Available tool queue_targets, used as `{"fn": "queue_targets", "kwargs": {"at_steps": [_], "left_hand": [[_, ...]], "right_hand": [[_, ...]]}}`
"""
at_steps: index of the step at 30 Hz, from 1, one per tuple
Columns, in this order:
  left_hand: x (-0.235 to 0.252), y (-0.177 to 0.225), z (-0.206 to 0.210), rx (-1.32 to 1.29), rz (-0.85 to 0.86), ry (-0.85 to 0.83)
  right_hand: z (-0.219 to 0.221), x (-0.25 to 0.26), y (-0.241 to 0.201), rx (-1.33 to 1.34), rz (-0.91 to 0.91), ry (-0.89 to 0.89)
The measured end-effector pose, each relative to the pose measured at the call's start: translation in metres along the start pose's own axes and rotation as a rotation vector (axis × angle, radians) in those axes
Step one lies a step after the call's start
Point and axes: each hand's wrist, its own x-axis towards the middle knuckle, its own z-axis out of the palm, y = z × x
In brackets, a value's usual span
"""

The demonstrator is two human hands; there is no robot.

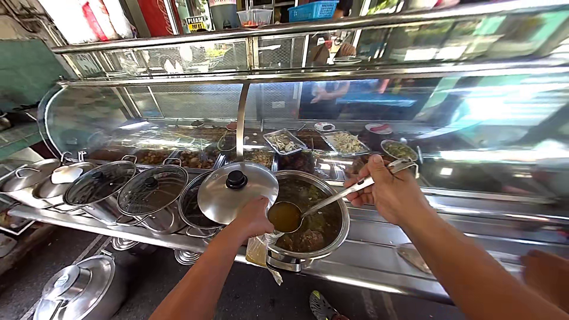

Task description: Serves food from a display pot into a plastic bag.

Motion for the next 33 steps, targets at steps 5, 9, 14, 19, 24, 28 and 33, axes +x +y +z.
{"fn": "queue_targets", "kwargs": {"at_steps": [5,9,14,19,24,28,33], "left_hand": [[-0.004,0.009,0.001,0.048,0.009,-0.018],[-0.010,0.004,0.002,-0.001,0.039,0.047],[-0.024,-0.010,0.002,-0.088,0.135,0.176],[-0.029,-0.011,0.000,-0.074,0.184,0.212],[-0.026,-0.010,-0.001,-0.098,0.130,0.215],[-0.019,-0.012,-0.002,-0.085,0.094,0.206],[-0.017,-0.015,-0.001,-0.077,0.105,0.198]], "right_hand": [[0.038,-0.007,-0.012,-0.120,-0.085,-0.203],[0.070,-0.032,-0.023,-0.416,-0.380,-0.372],[0.079,-0.057,-0.019,-0.655,-1.064,-0.593],[0.063,-0.059,-0.018,-0.624,-1.108,-0.660],[0.025,-0.049,-0.006,-0.437,-0.888,-0.414],[-0.018,-0.032,0.019,-0.296,-0.710,-0.167],[-0.045,-0.016,0.094,-0.301,-0.748,-0.195]]}}
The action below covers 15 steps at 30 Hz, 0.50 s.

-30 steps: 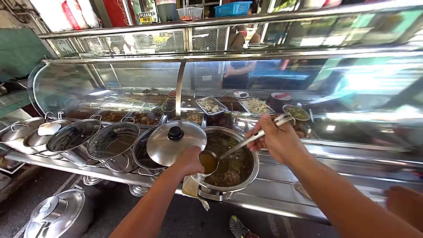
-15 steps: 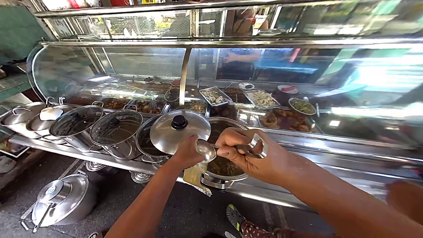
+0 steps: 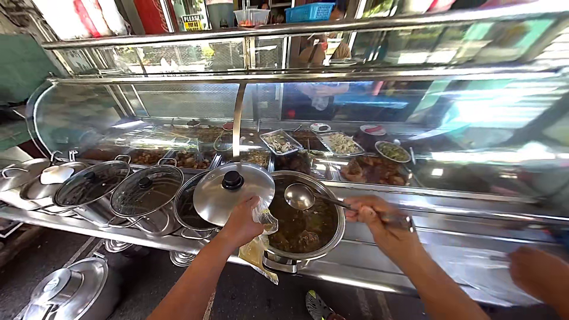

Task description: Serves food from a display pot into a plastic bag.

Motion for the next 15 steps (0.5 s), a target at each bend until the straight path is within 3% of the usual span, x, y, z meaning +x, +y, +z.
{"fn": "queue_targets", "kwargs": {"at_steps": [3,8,11,13,15], "left_hand": [[0.003,-0.001,0.000,0.001,-0.019,-0.017],[0.008,-0.004,0.004,-0.024,-0.028,-0.061],[0.010,-0.005,0.006,-0.035,-0.025,-0.087],[0.010,-0.008,0.006,-0.047,-0.006,-0.101],[0.009,-0.011,0.006,-0.060,0.019,-0.107]], "right_hand": [[0.007,-0.015,0.009,0.027,-0.042,0.020],[0.020,-0.010,-0.014,0.170,0.402,0.273],[0.027,-0.002,-0.017,0.258,0.548,0.321],[0.028,0.001,-0.019,0.295,0.575,0.321],[0.024,0.001,-0.017,0.278,0.481,0.276]]}}
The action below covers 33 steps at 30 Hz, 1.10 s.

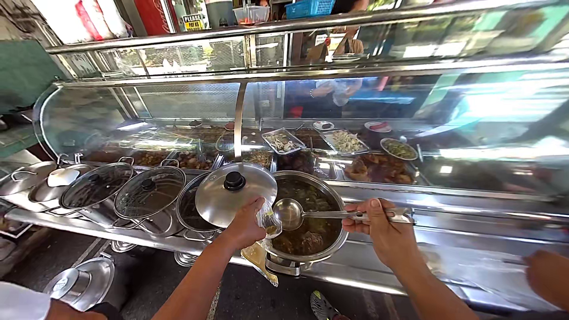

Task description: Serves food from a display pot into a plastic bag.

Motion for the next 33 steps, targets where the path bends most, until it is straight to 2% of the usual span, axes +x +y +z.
{"fn": "queue_targets", "kwargs": {"at_steps": [2,5,7,9,11,15,18,21,23,26,28,30,33], "left_hand": [[-0.003,-0.001,-0.004,0.001,0.023,0.015],[-0.011,-0.005,-0.006,-0.048,0.038,0.047],[-0.013,-0.006,-0.005,-0.067,0.043,0.061],[-0.013,-0.007,-0.005,-0.083,0.060,0.081],[-0.014,-0.007,-0.004,-0.102,0.061,0.087],[-0.015,-0.007,-0.003,-0.103,0.051,0.080],[-0.016,-0.006,-0.004,-0.099,0.051,0.077],[-0.015,-0.009,-0.004,-0.100,0.068,0.063],[-0.015,-0.013,-0.001,-0.112,0.090,0.060],[-0.014,-0.017,-0.001,-0.120,0.109,0.061],[-0.014,-0.016,-0.002,-0.112,0.097,0.061],[-0.013,-0.014,-0.003,-0.097,0.080,0.065],[-0.014,-0.015,-0.002,-0.109,0.091,0.095]], "right_hand": [[-0.009,0.005,0.006,-0.091,-0.223,-0.169],[-0.016,0.011,0.015,-0.362,-0.577,-0.472],[-0.014,0.009,0.024,-0.442,-0.672,-0.542],[-0.013,0.007,0.045,-0.369,-0.654,-0.509],[-0.015,-0.002,0.067,-0.227,-0.511,-0.384],[-0.016,-0.023,0.084,0.110,0.029,0.023],[-0.020,-0.019,0.090,0.304,0.254,0.214],[-0.020,-0.011,0.086,0.289,0.487,0.395],[-0.025,-0.012,0.086,0.226,0.630,0.390],[-0.038,-0.030,0.080,0.180,0.777,0.183],[-0.038,-0.046,0.071,0.105,0.738,-0.127],[-0.016,-0.053,0.062,-0.050,0.549,-0.393],[0.044,-0.050,0.046,-0.531,0.142,-0.560]]}}
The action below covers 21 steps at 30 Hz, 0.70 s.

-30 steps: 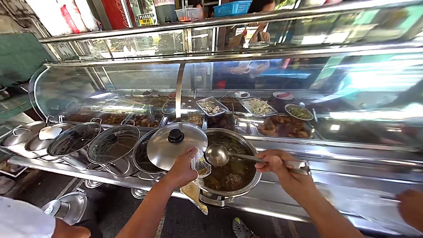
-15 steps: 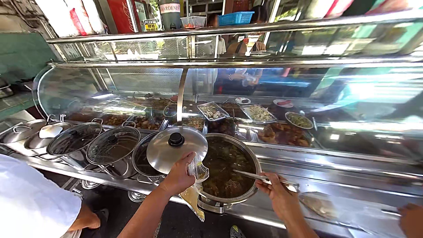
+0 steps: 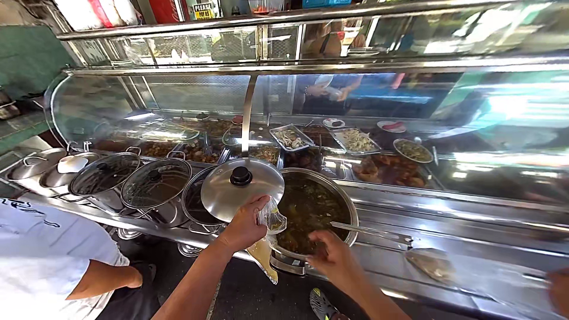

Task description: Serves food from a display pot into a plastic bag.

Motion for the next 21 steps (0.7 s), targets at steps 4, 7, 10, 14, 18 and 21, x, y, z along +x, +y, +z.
{"fn": "queue_targets", "kwargs": {"at_steps": [4,7,10,14,18,21], "left_hand": [[-0.002,-0.004,0.000,-0.009,0.033,0.036],[-0.006,-0.004,-0.003,-0.007,0.004,0.085],[-0.015,-0.012,-0.009,-0.094,-0.037,0.202],[-0.028,-0.011,-0.014,-0.249,-0.136,0.332],[-0.041,-0.008,-0.021,-0.280,-0.154,0.322],[-0.050,-0.015,-0.030,-0.281,-0.125,0.317]], "right_hand": [[0.046,0.042,-0.033,-0.409,-0.246,0.042],[0.050,0.057,-0.043,-0.507,-0.226,-0.016],[0.030,0.060,-0.054,-0.519,-0.261,0.027],[-0.001,0.065,-0.085,-0.507,-0.081,-0.169],[-0.002,0.067,-0.094,-0.344,-0.015,-0.243],[0.004,0.061,-0.095,-0.162,-0.115,-0.145]]}}
